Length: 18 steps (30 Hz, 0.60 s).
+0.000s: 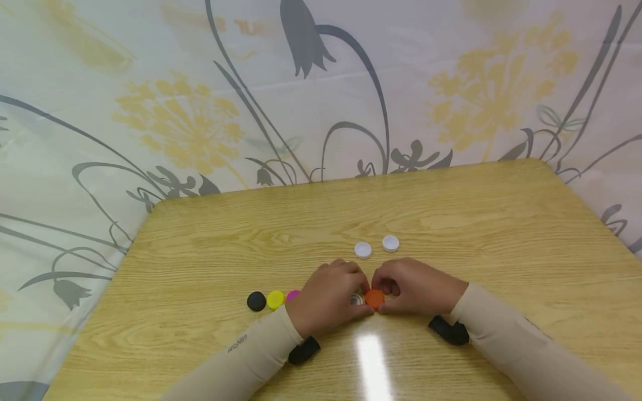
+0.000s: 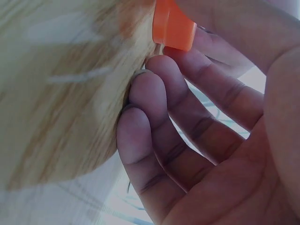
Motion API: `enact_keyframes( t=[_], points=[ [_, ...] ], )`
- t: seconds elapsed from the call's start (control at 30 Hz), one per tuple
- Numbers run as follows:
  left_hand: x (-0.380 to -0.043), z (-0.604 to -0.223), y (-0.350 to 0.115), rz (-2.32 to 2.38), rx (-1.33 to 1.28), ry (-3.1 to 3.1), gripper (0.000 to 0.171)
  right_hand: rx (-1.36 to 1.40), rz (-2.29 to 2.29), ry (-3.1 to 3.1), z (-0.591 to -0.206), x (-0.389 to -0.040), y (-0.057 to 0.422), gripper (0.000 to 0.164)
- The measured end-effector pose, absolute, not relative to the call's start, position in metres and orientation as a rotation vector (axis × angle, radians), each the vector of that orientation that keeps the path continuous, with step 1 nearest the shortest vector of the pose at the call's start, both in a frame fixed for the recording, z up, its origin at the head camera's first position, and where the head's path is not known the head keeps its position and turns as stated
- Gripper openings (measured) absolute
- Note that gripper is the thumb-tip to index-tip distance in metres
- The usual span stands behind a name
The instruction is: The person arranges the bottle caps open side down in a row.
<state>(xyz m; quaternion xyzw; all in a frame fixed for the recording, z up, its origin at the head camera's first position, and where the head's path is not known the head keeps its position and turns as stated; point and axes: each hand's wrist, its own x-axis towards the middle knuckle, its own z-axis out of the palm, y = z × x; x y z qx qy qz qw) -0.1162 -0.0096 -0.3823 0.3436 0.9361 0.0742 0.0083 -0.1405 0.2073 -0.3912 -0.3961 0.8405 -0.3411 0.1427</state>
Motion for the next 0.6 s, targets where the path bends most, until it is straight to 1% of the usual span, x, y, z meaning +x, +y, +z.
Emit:
enact_keyframes(
  t=[0.6],
  points=[
    [-0.1146,-0.3837,-0.0082,0.133,1.096,2.967,0.027,-1.084,-0.933,2.464,-0.3896,-0.1379,0.2048,0.019]
  ],
)
